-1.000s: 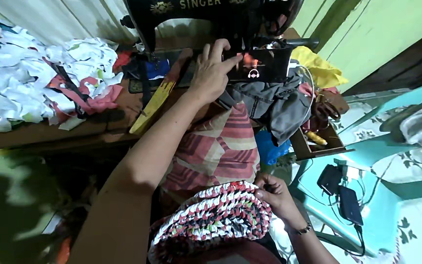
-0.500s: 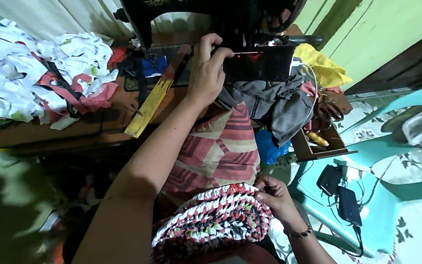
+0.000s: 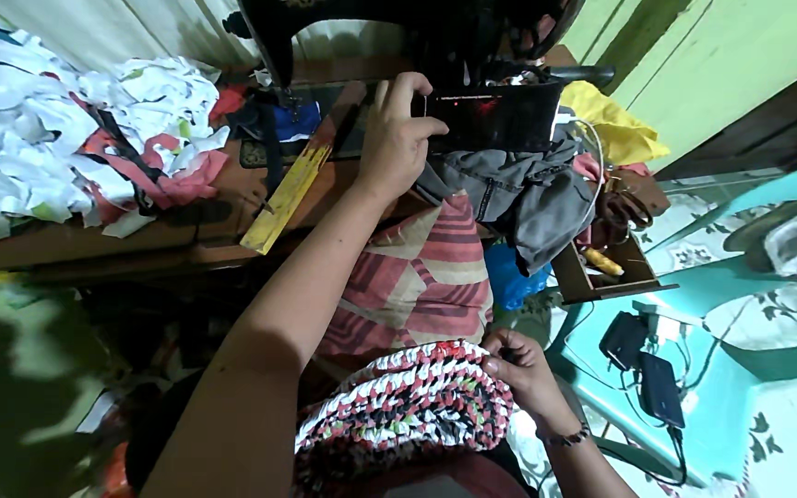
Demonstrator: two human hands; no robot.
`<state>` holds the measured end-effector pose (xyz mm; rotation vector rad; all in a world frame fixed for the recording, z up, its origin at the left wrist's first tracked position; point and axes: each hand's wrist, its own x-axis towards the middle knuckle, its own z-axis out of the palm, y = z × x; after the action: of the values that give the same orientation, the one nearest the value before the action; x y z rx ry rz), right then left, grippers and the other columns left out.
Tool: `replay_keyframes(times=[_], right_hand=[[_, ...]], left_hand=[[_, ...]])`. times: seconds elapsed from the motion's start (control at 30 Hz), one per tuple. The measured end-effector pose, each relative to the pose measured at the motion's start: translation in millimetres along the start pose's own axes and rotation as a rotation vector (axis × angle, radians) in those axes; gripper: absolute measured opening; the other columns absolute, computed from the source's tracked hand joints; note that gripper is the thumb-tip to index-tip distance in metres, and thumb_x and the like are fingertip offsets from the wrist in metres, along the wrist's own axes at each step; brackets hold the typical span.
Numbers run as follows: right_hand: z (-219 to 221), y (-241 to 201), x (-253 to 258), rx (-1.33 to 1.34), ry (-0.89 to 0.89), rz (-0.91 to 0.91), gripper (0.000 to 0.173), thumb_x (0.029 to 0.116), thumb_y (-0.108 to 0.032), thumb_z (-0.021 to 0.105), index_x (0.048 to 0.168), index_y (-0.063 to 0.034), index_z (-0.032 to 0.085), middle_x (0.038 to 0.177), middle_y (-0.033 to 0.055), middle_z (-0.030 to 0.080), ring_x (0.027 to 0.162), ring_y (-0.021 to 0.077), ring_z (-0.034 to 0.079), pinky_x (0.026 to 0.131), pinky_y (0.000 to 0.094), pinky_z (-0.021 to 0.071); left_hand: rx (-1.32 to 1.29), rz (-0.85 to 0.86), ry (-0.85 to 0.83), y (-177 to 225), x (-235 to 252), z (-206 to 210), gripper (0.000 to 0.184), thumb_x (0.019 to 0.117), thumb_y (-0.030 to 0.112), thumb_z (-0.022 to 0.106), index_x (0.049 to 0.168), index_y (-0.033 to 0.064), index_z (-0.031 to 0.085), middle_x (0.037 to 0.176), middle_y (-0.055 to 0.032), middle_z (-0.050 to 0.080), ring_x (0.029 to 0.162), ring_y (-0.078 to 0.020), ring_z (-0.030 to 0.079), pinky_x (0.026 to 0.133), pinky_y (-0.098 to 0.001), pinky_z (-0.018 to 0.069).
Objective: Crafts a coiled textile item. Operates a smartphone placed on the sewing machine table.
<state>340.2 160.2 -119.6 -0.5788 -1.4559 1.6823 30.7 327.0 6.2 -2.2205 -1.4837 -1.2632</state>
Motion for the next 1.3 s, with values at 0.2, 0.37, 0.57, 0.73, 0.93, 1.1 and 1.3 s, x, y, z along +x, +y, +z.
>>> replay_keyframes(times=[0.2, 0.37, 0.57, 0.73, 0.93, 1.1, 1.3], right_hand=[[-0.3, 0.4, 0.7, 0.01, -0.004, 0.006, 0.013, 0.0895, -0.028, 0.078, 0.094, -0.0169, 0.074, 0.083, -0.0097, 0.069, 0.071, -0.0043, 0.061, 0.065, 0.013, 0.0517], [-0.1, -0.2, 0.4, 0.023, -0.002, 0.014, 0.013, 0.0899, -0.027, 0.078, 0.095, -0.0162, 0.074, 0.083, -0.0094, 0.069, 0.071, -0.0043, 0.061, 0.065, 0.013, 0.0521], [0.9, -1.1, 0.4, 0.039, 0.002, 0.026, 0.013, 0.0893, -0.027, 0.079, 0.094, -0.0157, 0.074, 0.083, -0.009, 0.069, 0.071, -0.0041, 0.061, 0.065, 0.0132, 0.0522], [0.8, -1.0, 0.3, 0.039, 0.002, 0.025, 0.012, 0.0899, -0.026, 0.078, 0.095, -0.0156, 0.074, 0.083, -0.009, 0.069, 0.071, -0.0046, 0.061, 0.064, 0.0127, 0.0517], [0.6, -0.8, 0.3, 0.033, 0.001, 0.014, 0.013, 0.0902, -0.028, 0.078, 0.095, -0.0163, 0.074, 0.083, -0.0093, 0.069, 0.071, -0.0043, 0.061, 0.065, 0.0131, 0.0519], [0.9, -0.2, -0.2, 0.02, 0.012, 0.019, 0.014, 0.0897, -0.029, 0.078, 0.095, -0.0165, 0.074, 0.083, -0.0097, 0.069, 0.07, -0.0045, 0.061, 0.064, 0.0129, 0.0514], [0.9, -0.5, -0.3, 0.027, 0.013, 0.023, 0.013, 0.0896, -0.028, 0.078, 0.095, -0.0166, 0.074, 0.083, -0.0096, 0.069, 0.071, -0.0045, 0.061, 0.064, 0.0127, 0.0515]], left_hand=[[0.005, -0.009, -0.001, 0.5, -0.5, 1.3, 0.031, 0.0935, 0.002, 0.056, 0.099, 0.0179, 0.082, 0.133, -0.019, 0.059, 0.126, -0.0383, 0.05, 0.104, -0.0531, 0.0427], [0.003, -0.001, 0.004, 0.8, -0.4, 2.7, 0.032, 0.0924, 0.0, 0.056, 0.098, 0.0174, 0.083, 0.133, -0.0194, 0.059, 0.126, -0.038, 0.051, 0.105, -0.0523, 0.0427], [0.007, 0.011, -0.012, 1.4, -0.6, 2.7, 0.033, 0.0919, 0.0, 0.057, 0.099, 0.0189, 0.083, 0.135, -0.0195, 0.059, 0.128, -0.0376, 0.05, 0.106, -0.0516, 0.0426], [0.023, 0.03, -0.056, 2.3, -1.1, 3.1, 0.033, 0.0936, 0.001, 0.057, 0.1, 0.0204, 0.083, 0.139, -0.0186, 0.056, 0.129, -0.0383, 0.049, 0.105, -0.0533, 0.0425], [-0.001, 0.039, -0.075, 3.2, -1.1, 2.9, 0.032, 0.0941, 0.002, 0.057, 0.102, 0.0202, 0.082, 0.143, -0.0181, 0.055, 0.132, -0.0389, 0.047, 0.106, -0.0555, 0.0417], [0.005, 0.033, -0.106, 3.6, -1.2, 3.1, 0.036, 0.0944, 0.002, 0.054, 0.104, 0.0222, 0.082, 0.146, -0.0168, 0.053, 0.135, -0.0381, 0.045, 0.107, -0.0553, 0.04], [0.018, 0.024, -0.123, 4.7, -1.2, 3.0, 0.043, 0.0928, -0.001, 0.052, 0.108, 0.0254, 0.082, 0.149, -0.0157, 0.051, 0.136, -0.0383, 0.044, 0.108, -0.0554, 0.0394]])
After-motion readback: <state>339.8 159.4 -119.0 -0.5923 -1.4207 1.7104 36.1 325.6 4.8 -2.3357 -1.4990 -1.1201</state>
